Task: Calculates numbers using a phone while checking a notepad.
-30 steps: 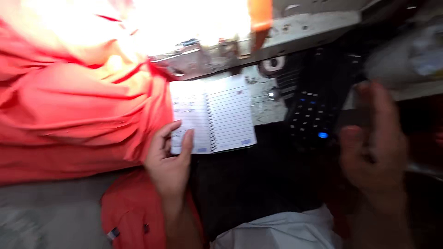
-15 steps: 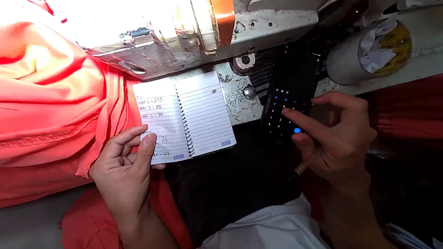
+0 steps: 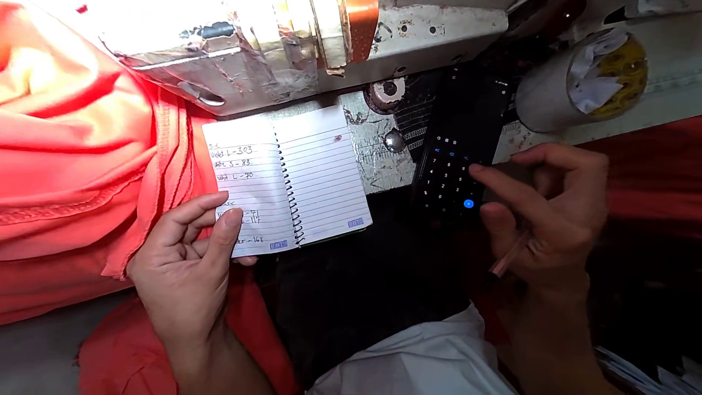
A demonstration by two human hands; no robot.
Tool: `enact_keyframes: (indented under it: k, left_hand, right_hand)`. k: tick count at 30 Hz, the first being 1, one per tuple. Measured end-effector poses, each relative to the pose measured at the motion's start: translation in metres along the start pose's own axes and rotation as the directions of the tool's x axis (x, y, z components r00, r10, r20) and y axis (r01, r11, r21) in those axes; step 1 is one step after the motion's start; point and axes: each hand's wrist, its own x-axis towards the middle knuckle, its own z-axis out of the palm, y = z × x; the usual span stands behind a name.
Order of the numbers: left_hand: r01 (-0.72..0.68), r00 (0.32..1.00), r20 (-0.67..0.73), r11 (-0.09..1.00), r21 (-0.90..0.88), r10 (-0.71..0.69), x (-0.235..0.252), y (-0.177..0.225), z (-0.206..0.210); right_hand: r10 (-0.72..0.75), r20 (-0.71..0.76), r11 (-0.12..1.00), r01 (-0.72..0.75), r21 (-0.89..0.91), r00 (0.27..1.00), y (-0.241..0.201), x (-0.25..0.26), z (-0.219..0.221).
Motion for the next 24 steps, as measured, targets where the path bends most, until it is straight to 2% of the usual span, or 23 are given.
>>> enact_keyframes:
  k: [10,17,24]
  left_hand:
    - [0.018,0.999,0.028,1.0,0.011,-0.018,-0.0007,0.0024,-0.0018]
    - [0.02,1.0,0.022,1.0,0.013,-0.02,-0.0014,0.0027,-0.0014]
    - [0.014,1.0,0.024,1.0,0.01,-0.014,-0.0012,0.0024,-0.0012]
  right_hand:
    - [0.003,-0.001,1.0,-0.003,-0.013,1.0,0.0051,-0.0029,-0.0006]
    - [-0.064,-0.013,0.994,0.065,0.085,0.998,0.0063,-0.007,-0.0002]
    - [-0.049,0.034,0.997,0.047,0.067,0.998,0.0056,-0.0048,0.0011]
